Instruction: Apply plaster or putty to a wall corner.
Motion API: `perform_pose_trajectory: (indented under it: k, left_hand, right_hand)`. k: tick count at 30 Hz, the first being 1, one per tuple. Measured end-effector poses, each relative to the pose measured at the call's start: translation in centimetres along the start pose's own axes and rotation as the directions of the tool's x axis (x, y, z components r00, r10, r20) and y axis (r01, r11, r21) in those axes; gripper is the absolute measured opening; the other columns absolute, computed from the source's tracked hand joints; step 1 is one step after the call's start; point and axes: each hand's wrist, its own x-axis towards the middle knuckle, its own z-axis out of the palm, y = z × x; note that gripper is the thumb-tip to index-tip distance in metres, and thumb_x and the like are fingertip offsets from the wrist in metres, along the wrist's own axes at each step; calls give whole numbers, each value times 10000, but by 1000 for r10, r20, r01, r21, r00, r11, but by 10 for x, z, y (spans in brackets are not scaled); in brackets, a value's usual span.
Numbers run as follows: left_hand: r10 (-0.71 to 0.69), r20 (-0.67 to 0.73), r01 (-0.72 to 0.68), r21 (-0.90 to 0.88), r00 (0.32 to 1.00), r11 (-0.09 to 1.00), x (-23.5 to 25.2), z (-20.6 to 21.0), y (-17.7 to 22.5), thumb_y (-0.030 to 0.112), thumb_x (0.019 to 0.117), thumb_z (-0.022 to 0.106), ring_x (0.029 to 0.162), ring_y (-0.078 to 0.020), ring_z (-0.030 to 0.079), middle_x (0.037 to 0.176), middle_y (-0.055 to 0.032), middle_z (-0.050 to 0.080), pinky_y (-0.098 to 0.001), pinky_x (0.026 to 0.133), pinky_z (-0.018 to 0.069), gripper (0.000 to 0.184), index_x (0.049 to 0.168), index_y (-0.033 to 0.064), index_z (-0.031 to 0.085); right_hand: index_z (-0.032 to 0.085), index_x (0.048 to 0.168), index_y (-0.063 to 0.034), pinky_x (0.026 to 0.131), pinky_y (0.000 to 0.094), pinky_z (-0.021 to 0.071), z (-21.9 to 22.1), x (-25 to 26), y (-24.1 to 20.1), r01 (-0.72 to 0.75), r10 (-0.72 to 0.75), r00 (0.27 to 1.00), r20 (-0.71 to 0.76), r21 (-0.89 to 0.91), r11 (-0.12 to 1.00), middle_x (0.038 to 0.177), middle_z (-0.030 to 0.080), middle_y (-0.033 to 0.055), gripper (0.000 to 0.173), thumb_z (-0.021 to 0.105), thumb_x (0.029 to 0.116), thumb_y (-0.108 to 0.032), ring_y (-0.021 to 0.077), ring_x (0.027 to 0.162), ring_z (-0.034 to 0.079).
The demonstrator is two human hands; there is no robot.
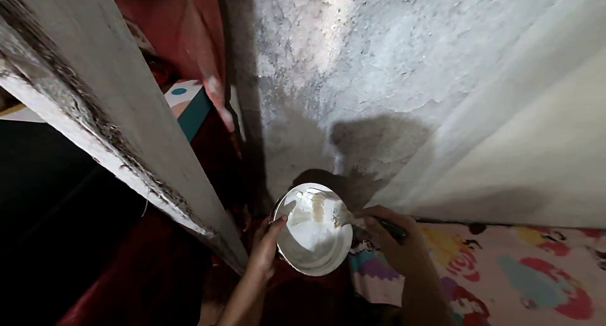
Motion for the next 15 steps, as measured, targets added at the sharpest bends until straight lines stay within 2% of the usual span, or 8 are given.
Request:
perform_pose_trajectory:
  k: [3, 6, 10, 13, 15]
  left_hand:
    - [-7, -7, 7, 8, 1000, 1000, 0, 0, -2, 295, 1040, 563, 992, -219, 712, 1128, -145, 708, -382, 831, 614, 410, 1359, 38, 564]
    - [-1, 10, 1, -7, 1000, 1000, -2, 1, 1, 287, 1041, 548, 1010, -220, 710, 1142, -143, 706, -383, 854, 612, 411, 1369, 39, 555]
    - [10, -23, -10, -3, 1000, 1000, 0, -3, 2, 289, 1031, 571, 1002, -230, 710, 1147, -149, 701, -393, 833, 617, 437, 1391, 44, 537]
    - [22, -23, -21, 14, 1000, 1000, 1, -3, 0, 292, 1032, 569, 1014, -219, 705, 1155, -142, 698, -384, 851, 611, 433, 1384, 43, 541]
    - [26, -6, -26, -2, 1000, 1000, 0, 1, -3, 291, 1040, 555, 1011, -211, 707, 1151, -139, 699, -376, 851, 613, 423, 1382, 43, 535]
  right_hand:
    - [733, 1111, -125, 649, 182, 596, -3, 0, 0, 18, -21, 999, 26, 114, 993, 937, 722, -94, 320, 552, 1055, -383, -12, 725, 666]
    - [720, 1077, -53, 643, 179, 588, -2, 2, 6, -53, 49, 997, 56, 71, 996, 897, 705, -64, 274, 550, 1034, -263, -17, 702, 654]
    - [720, 1063, -29, 643, 156, 570, -10, 1, 8, -66, 66, 998, 7, -28, 997, 883, 701, -62, 290, 552, 1026, -261, -46, 698, 632]
    - [721, 1094, -60, 650, 184, 593, -6, 0, 1, -55, 54, 998, 12, 47, 997, 923, 713, -70, 303, 560, 1038, -310, -20, 718, 654]
    - [717, 1104, -58, 657, 224, 618, 9, 0, -6, -67, 66, 998, 13, 144, 987, 929, 724, -55, 288, 565, 1038, -294, 22, 719, 683]
